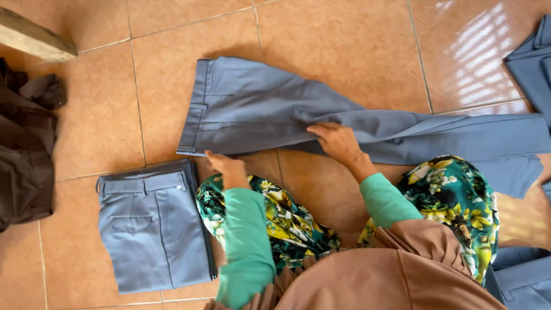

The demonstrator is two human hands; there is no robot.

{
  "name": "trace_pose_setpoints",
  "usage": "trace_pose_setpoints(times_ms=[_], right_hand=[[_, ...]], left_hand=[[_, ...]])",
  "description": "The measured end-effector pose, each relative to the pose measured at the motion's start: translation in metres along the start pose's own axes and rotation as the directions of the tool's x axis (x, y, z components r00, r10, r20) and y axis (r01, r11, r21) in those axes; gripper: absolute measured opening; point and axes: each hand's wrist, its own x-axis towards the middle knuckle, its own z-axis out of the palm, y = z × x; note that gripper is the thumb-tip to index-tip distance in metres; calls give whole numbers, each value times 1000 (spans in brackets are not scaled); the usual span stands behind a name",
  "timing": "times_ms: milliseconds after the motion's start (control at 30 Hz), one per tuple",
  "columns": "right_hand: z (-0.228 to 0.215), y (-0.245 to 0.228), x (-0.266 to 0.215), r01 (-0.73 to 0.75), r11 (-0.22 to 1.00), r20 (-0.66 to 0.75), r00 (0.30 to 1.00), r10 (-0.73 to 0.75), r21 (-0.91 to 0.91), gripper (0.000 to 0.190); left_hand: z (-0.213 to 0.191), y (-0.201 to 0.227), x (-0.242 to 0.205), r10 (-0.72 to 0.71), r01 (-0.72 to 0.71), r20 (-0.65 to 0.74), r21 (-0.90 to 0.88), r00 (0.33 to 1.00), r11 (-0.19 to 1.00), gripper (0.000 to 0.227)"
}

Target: Folding grey trousers into a neat rectangular shape and stacking them on the floor.

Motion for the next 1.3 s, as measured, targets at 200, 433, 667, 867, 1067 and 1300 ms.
trace_pose_setpoints(times_ms=[200, 433, 667, 867, 1067, 1300], right_hand=[[-16, -8, 14, 100, 982, -349, 925, -151, -159, 18], [-39, -18, 26, 94, 988, -411, 901, -136, -120, 16], [-43, -22, 29, 99, 991, -438, 890, -126, -85, 19], [-35, -31, -5, 148, 980, -354, 917, -185, -130, 23], [8, -44, -63, 167, 966, -276, 936, -218, -198, 18], [-32, -35, -70, 218, 870, -301, 878, -373, -442, 38]], left_hand=[[-32, -130, -14, -473, 380, 354, 303, 807, 874, 51], [-33, -137, -27, -508, 324, 454, 424, 732, 846, 57], [-32, -94, -99, -475, 238, 485, 472, 734, 849, 97], [-89, -101, -75, -504, 328, 519, 397, 690, 857, 78], [-86, -88, -89, -592, 457, 600, 382, 538, 803, 73], [-48, -141, -63, -727, 479, 493, 548, 477, 686, 60]])
